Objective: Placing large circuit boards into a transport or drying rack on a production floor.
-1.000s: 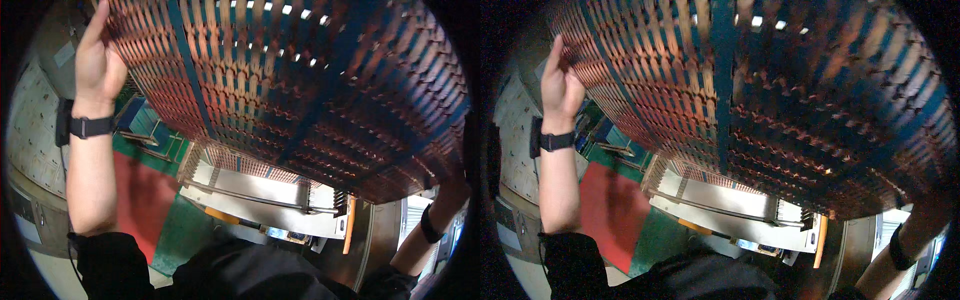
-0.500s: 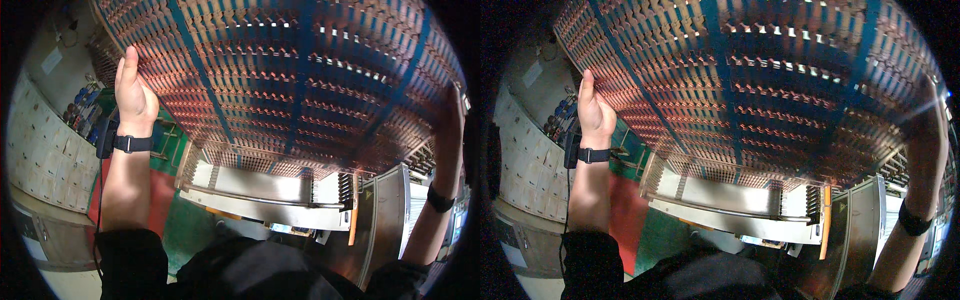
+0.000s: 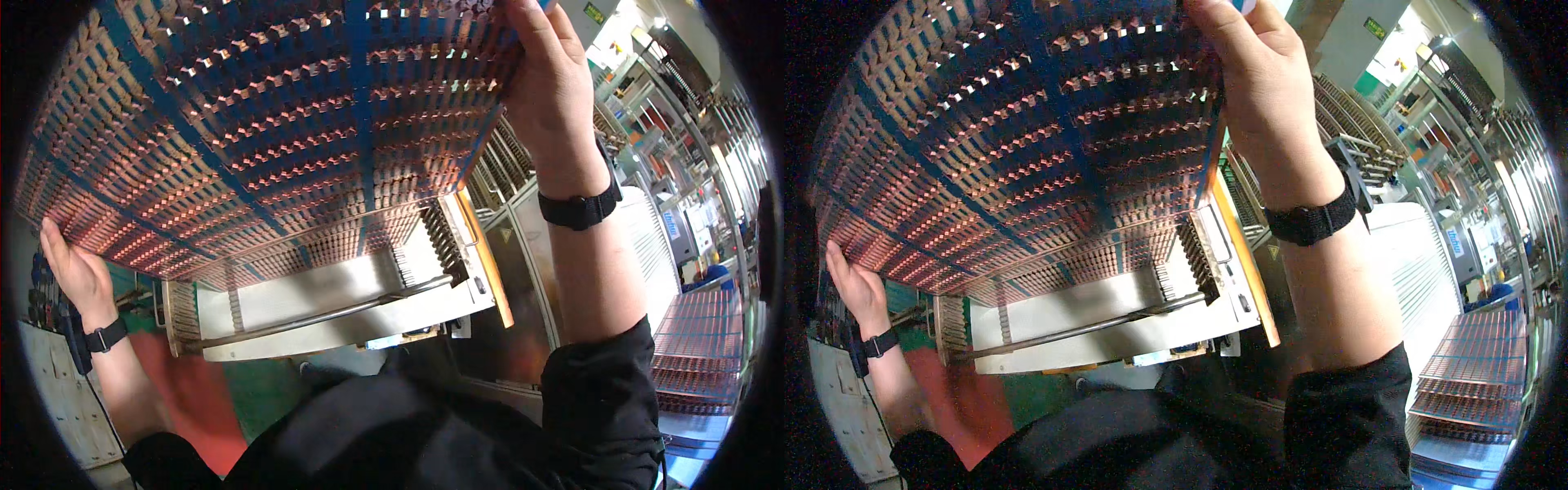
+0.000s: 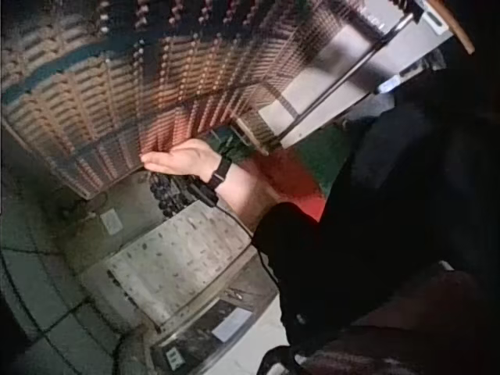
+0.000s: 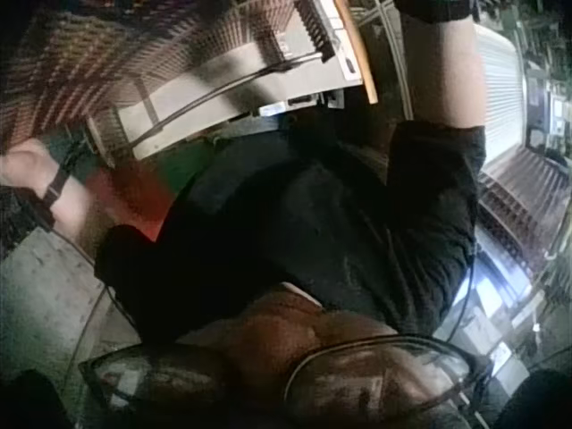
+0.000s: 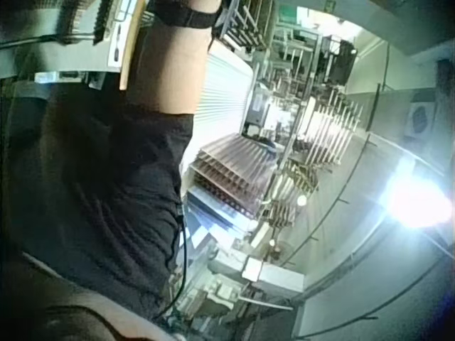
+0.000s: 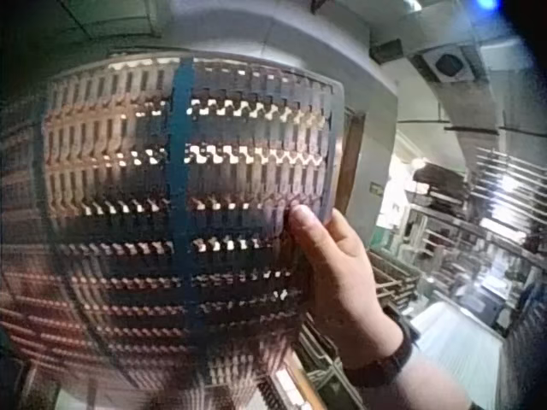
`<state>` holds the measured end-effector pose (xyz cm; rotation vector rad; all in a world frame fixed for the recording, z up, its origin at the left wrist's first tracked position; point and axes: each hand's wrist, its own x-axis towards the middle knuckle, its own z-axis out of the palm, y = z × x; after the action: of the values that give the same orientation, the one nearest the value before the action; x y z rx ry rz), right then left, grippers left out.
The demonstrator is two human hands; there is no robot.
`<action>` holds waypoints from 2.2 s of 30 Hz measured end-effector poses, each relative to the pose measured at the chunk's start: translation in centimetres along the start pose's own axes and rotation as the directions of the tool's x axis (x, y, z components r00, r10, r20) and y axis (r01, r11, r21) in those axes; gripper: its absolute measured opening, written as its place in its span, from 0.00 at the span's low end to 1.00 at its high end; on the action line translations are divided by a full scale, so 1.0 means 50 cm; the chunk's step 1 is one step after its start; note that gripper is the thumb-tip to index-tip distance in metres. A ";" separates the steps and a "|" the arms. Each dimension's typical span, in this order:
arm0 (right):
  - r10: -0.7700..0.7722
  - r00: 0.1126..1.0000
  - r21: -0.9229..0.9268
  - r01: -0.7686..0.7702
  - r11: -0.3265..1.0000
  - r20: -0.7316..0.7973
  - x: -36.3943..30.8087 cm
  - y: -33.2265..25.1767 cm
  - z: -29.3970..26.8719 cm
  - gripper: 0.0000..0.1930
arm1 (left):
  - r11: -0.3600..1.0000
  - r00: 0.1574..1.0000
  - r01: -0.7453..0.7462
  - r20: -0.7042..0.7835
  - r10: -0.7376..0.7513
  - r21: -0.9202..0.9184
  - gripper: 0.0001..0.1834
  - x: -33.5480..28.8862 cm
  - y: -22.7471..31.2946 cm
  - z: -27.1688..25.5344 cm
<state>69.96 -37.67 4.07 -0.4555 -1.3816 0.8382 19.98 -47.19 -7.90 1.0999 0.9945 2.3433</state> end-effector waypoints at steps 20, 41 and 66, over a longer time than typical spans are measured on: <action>-0.280 0.883 -0.794 0.463 0.394 0.376 -0.071 0.060 -0.152 0.33 | 0.988 0.989 -0.147 0.027 0.145 0.054 0.15 -0.049 0.027 0.066; -0.033 0.999 0.069 0.035 0.997 -0.029 -0.099 0.111 -0.073 0.17 | 0.977 1.000 -0.001 -0.027 0.007 0.214 0.22 -0.051 0.030 0.033; -0.011 0.994 -0.225 -0.014 0.974 -0.107 -0.139 0.133 -0.170 0.19 | 0.943 0.976 -0.209 0.109 0.186 0.259 0.26 -0.120 0.009 0.120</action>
<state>76.74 -36.98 -6.82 -0.6676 -1.3818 0.6507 28.41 -48.32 -7.97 1.4505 1.2520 2.3396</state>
